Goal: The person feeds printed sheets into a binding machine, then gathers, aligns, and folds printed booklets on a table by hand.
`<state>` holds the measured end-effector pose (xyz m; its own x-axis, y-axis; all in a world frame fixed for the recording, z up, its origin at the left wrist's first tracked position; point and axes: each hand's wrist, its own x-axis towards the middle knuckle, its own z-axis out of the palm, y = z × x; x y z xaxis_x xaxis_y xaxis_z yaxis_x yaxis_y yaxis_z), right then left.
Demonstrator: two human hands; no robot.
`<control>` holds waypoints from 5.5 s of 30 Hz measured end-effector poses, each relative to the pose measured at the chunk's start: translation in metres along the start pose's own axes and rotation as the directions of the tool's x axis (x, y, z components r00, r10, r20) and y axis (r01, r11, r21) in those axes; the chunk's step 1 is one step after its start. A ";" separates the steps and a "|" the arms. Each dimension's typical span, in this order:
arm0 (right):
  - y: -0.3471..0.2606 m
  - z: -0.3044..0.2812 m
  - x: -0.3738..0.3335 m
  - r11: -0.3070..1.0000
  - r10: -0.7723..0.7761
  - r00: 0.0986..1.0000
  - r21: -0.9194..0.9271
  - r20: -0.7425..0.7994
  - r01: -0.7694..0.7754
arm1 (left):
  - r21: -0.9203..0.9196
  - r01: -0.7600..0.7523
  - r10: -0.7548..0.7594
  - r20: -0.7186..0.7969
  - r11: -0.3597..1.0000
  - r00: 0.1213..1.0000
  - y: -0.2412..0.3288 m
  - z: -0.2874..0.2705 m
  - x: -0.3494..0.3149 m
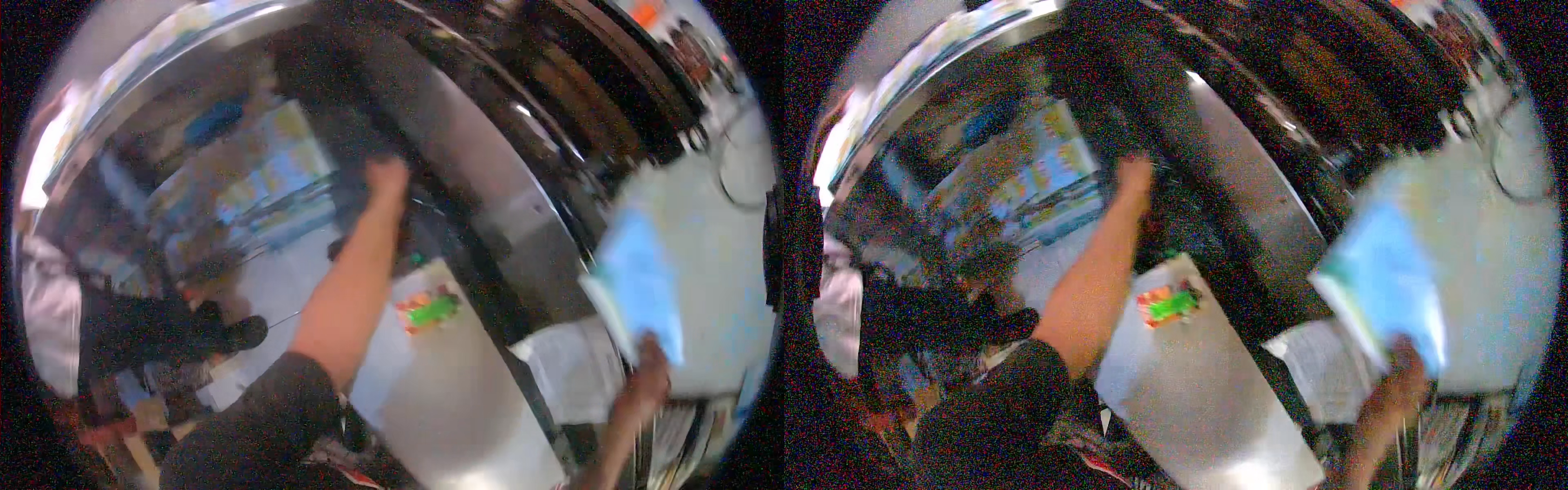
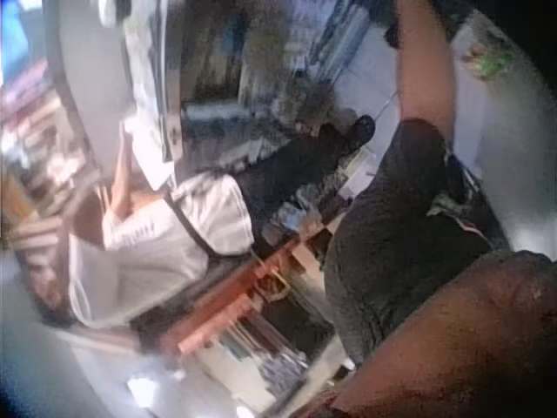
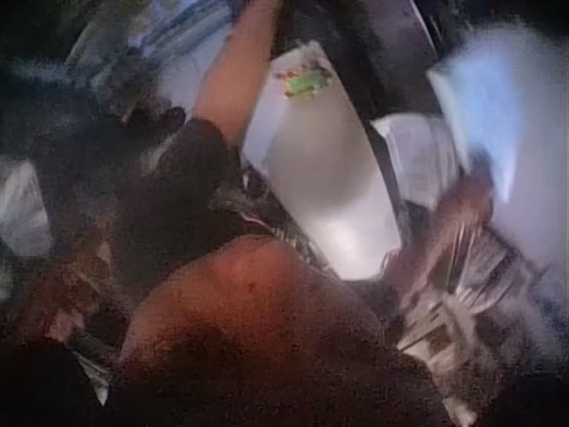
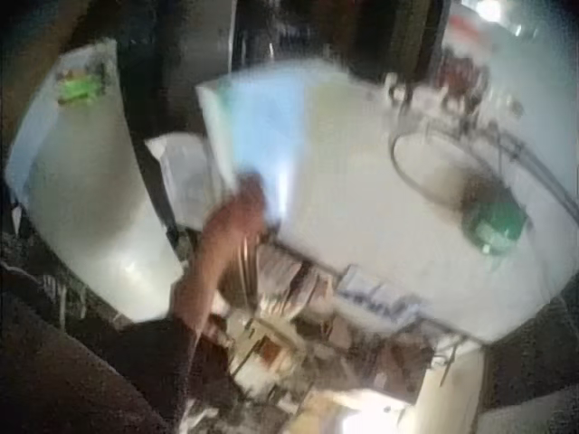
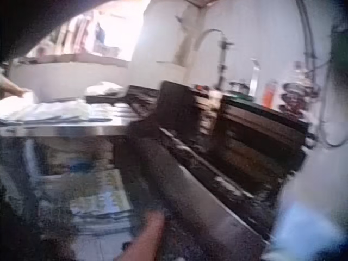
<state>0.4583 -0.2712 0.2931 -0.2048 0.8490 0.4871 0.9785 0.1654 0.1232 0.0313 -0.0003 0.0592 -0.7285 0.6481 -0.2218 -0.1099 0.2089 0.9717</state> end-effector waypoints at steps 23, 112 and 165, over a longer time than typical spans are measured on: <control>-0.117 0.095 -0.152 0.958 0.084 0.908 0.217 0.411 -0.187 | -0.427 -0.033 -0.009 -0.096 0.904 0.995 0.039 -0.031 -0.025; -0.102 0.035 -0.229 0.511 0.737 0.593 0.308 0.325 -0.803 | -0.827 -0.301 0.851 0.518 0.475 -0.081 0.180 -0.111 -0.261; -0.094 0.042 -0.239 0.499 0.755 0.562 0.260 0.336 -0.826 | -0.801 -0.428 0.865 0.496 0.419 -0.080 0.177 -0.106 -0.266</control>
<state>0.4166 -0.4689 0.1290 0.6321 0.7711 0.0761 0.6643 -0.4887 -0.5656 0.1342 -0.2129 0.2987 0.2986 0.4916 0.8180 -0.2757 -0.7761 0.5671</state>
